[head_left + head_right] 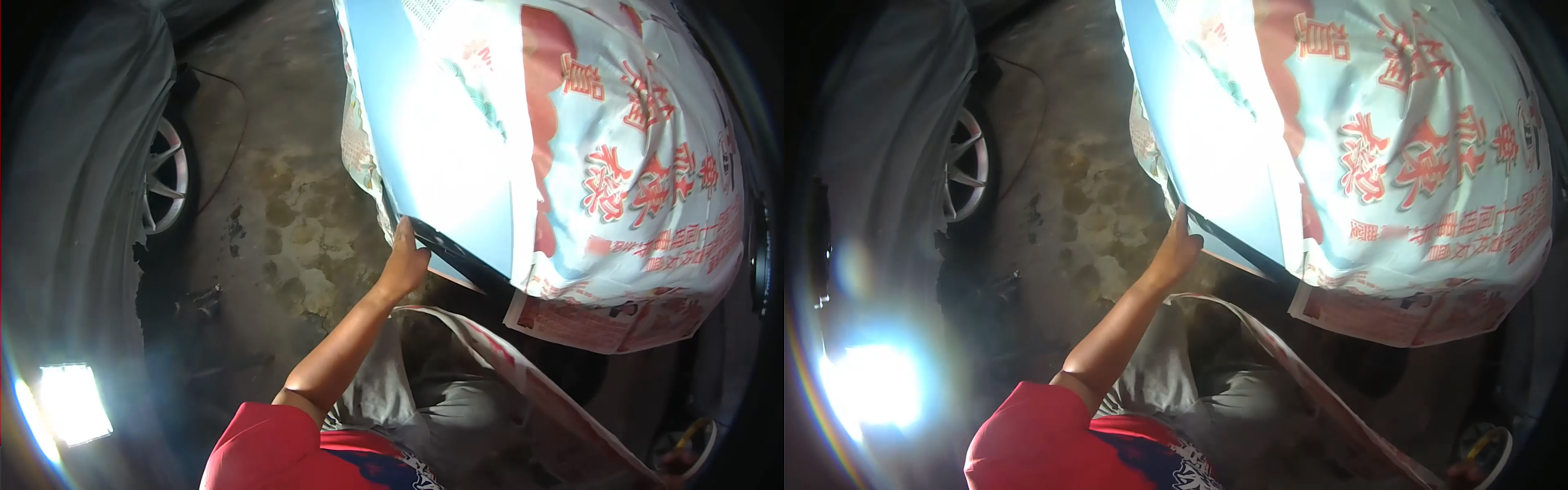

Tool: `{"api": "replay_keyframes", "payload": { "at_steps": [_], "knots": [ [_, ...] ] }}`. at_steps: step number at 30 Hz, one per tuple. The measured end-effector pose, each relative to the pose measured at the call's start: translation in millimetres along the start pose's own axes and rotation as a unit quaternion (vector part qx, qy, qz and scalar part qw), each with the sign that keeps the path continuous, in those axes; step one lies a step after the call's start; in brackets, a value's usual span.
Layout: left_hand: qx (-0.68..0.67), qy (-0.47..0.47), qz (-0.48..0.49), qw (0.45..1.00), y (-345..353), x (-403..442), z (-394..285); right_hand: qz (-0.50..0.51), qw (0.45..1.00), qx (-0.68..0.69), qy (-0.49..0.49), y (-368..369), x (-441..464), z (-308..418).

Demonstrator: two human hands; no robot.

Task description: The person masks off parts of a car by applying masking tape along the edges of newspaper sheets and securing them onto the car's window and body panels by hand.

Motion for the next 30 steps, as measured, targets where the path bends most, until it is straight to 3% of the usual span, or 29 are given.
{"api": "replay_keyframes", "payload": {
  "at_steps": [4, 9, 10, 11, 12, 13, 14, 16, 18, 22, 25, 30],
  "knots": [
    [-0.014, 0.0, 0.012, 1.0, -2, -20, -29, -0.02, 0.999, -0.032, -0.027, 9, -20, 24],
    [-0.08, 0.089, 0.043, 0.992, -6, -57, -72, -0.087, 0.987, -0.118, -0.069, -27, -71, 28],
    [-0.078, 0.106, 0.058, 0.99, -5, -63, -77, -0.092, 0.926, -0.353, -0.097, -46, -87, 26],
    [-0.088, 0.127, 0.064, 0.986, -6, -68, -81, -0.095, 0.81, -0.567, -0.117, -66, -102, 23],
    [-0.098, 0.147, 0.07, 0.982, -8, -75, -83, -0.094, 0.645, -0.747, -0.129, -63, -100, 32],
    [-0.112, 0.178, 0.108, 0.972, -11, -84, -86, -0.178, 0.769, -0.614, -0.021, -69, -95, 35],
    [-0.125, 0.209, 0.146, 0.959, -15, -93, -90, -0.25, 0.854, -0.448, 0.088, -48, -73, 48],
    [-0.153, 0.301, 0.163, 0.927, -25, -116, -94, -0.264, 0.913, -0.269, 0.157, -33, -58, 59],
    [-0.079, 0.402, 0.174, 0.896, -34, -124, -88, -0.168, 0.938, -0.289, 0.087, -37, -48, 57],
    [-0.053, 0.405, 0.031, 0.912, -36, -114, -38, 0.033, 0.948, -0.312, -0.06, -46, -25, 41],
    [-0.064, 0.364, -0.062, 0.927, -25, -92, 16, 0.041, 0.94, -0.338, -0.035, -14, -10, 41],
    [-0.082, 0.254, -0.105, 0.958, -20, -33, 83, 0.075, 0.932, -0.354, -0.019, 83, 37, 54]
  ]
}}
Point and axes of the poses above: each hand's wrist, its own x-axis towards the middle knuckle, its own y-axis out of the palm, z = x × y, the point moved 3 cm from there along x, towards the middle knuckle, and after that the axes turned 3 degrees about -z, right-handed, at the moved point
